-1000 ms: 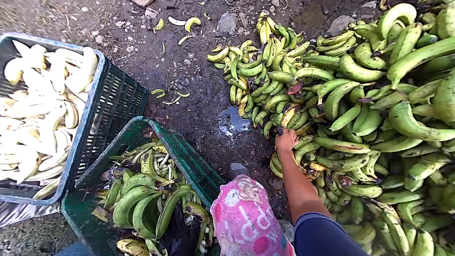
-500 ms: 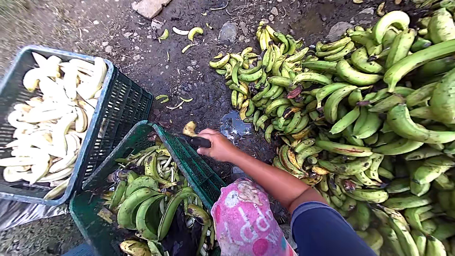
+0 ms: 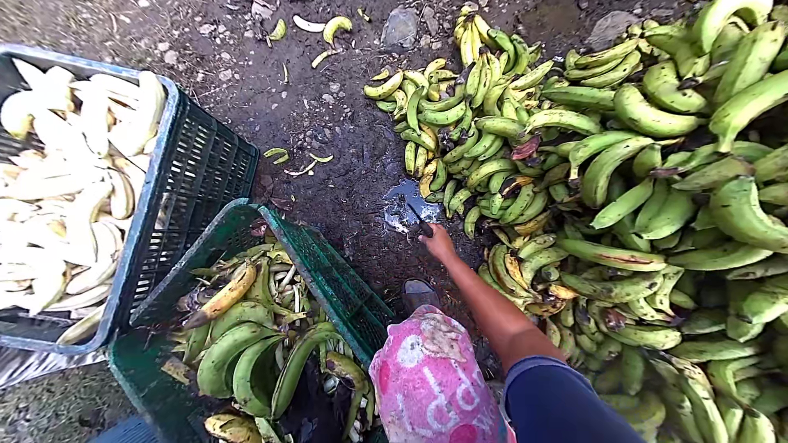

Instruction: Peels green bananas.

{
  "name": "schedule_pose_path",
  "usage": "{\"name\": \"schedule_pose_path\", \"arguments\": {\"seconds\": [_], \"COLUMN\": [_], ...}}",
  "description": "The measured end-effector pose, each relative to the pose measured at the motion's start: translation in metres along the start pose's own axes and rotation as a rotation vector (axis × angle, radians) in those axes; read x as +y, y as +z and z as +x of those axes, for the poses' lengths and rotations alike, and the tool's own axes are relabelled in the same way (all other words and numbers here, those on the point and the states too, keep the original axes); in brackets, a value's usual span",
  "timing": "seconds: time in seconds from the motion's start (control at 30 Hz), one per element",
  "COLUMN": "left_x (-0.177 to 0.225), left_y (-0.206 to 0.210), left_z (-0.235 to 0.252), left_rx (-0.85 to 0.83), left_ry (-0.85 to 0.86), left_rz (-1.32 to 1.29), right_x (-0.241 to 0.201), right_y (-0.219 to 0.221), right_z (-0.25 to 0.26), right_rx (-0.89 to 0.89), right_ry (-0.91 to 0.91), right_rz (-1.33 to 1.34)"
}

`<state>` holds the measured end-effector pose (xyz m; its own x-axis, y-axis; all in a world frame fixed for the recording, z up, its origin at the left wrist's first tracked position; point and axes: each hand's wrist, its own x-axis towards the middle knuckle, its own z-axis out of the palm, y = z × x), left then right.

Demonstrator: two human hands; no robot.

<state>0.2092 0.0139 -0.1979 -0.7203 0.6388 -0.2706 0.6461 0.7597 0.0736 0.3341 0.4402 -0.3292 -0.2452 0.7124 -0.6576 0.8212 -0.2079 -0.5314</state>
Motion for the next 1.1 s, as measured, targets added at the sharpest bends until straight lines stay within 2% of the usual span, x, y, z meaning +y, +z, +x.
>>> {"name": "schedule_pose_path", "arguments": {"seconds": [0.1, 0.17, 0.4, 0.67, 0.8, 0.87, 0.93, 1.1], "left_x": [0.0, 0.001, 0.001, -0.001, 0.001, 0.001, 0.001, 0.001], "left_y": [0.002, 0.001, -0.005, -0.001, -0.005, -0.006, -0.004, -0.007], "left_z": [-0.002, -0.003, -0.004, -0.007, -0.004, -0.006, -0.006, -0.002], "left_rx": [-0.016, -0.029, -0.082, -0.035, -0.044, -0.083, -0.096, -0.077], "left_ry": [-0.021, -0.045, -0.055, -0.032, -0.049, -0.059, -0.056, -0.036], "left_rz": [0.007, 0.03, 0.025, 0.034, 0.038, 0.033, 0.03, -0.012], "right_x": [0.028, 0.017, 0.014, -0.001, -0.001, 0.013, 0.048, 0.088], "right_y": [-0.01, -0.027, -0.042, -0.064, -0.068, -0.059, -0.045, -0.041], "right_z": [0.04, 0.057, 0.122, 0.086, 0.078, 0.074, 0.071, 0.018], "right_rx": [0.197, 0.271, 0.264, 0.372, 0.365, 0.371, 0.435, 0.302], "right_ry": [0.142, 0.19, 0.356, 0.472, 0.509, 0.478, 0.405, 0.257], "right_rz": [0.098, 0.151, 0.222, 0.051, -0.101, -0.143, -0.157, -0.185]}}
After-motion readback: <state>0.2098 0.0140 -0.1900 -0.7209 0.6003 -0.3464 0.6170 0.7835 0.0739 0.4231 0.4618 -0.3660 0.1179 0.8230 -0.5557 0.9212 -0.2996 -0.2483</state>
